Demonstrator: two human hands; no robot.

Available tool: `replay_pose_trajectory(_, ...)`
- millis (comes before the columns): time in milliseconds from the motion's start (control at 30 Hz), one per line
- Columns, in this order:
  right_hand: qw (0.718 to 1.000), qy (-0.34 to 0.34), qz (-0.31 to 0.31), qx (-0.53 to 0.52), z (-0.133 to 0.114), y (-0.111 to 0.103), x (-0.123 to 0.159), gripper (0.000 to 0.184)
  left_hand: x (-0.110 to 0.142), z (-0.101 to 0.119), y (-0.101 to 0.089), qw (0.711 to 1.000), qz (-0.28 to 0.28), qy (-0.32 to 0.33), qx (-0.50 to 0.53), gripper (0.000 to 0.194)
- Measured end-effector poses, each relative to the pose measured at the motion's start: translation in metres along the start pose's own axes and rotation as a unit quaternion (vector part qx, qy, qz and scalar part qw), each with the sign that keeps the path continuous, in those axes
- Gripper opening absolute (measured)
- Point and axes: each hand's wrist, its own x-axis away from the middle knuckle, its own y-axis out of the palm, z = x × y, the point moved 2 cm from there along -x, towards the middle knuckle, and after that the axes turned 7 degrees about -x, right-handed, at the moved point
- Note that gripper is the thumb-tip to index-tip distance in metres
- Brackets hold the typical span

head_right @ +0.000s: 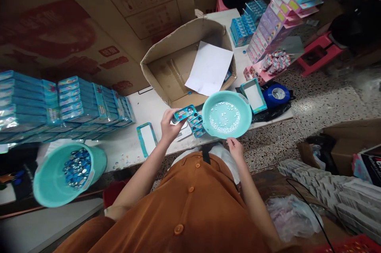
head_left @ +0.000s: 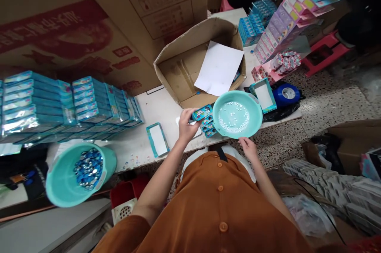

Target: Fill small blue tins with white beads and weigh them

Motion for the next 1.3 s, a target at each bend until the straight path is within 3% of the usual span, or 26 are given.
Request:
replay_pose_trajectory(100,1.000,-0.026,-0.010,0.007,-0.004,-0.013,-0.016,0.042,-0.006,0.011,0.034,0.999,-0.027,-0.006,-0.018,0.034)
replay_pose_trajectory(233,0.999,-0.043,-0.007,0.015,-0.001,-0.037,-0.031,0.043,-0.006,0.004,0.067,0.999,-0.016,-0.030,-0.033,0.035)
replay_pose_trajectory(467,0.999,-0.029,-0.012,0.016,0.007,-0.066,-0.043,0.040,-0.001,0.005,0.086,0.997,-0.027,-0.040,-0.059,0.034)
replay_pose_trajectory(667,0.997,-0.037,-0.053,0.042,0.009,-0.071,-0.052,0.040,0.013,0.004,0.081,0.992,0.018,-0.125,0.014,0.038)
replay_pose_trajectory(867,0.995,-0.045,-0.080,0.045,0.014,-0.072,-0.071,0.040,0.040,-0.005,0.066,0.954,0.069,-0.259,0.131,0.049)
replay_pose_trajectory(1100,0.995,-0.055,-0.061,0.058,0.011,-0.074,-0.073,0.039,0.060,-0.025,0.046,0.938,0.111,-0.294,0.145,0.049)
replay_pose_trajectory(1300,0.998,-0.040,-0.039,0.038,0.013,-0.060,-0.052,0.042,0.070,-0.067,0.022,0.932,0.136,-0.321,0.097,0.046)
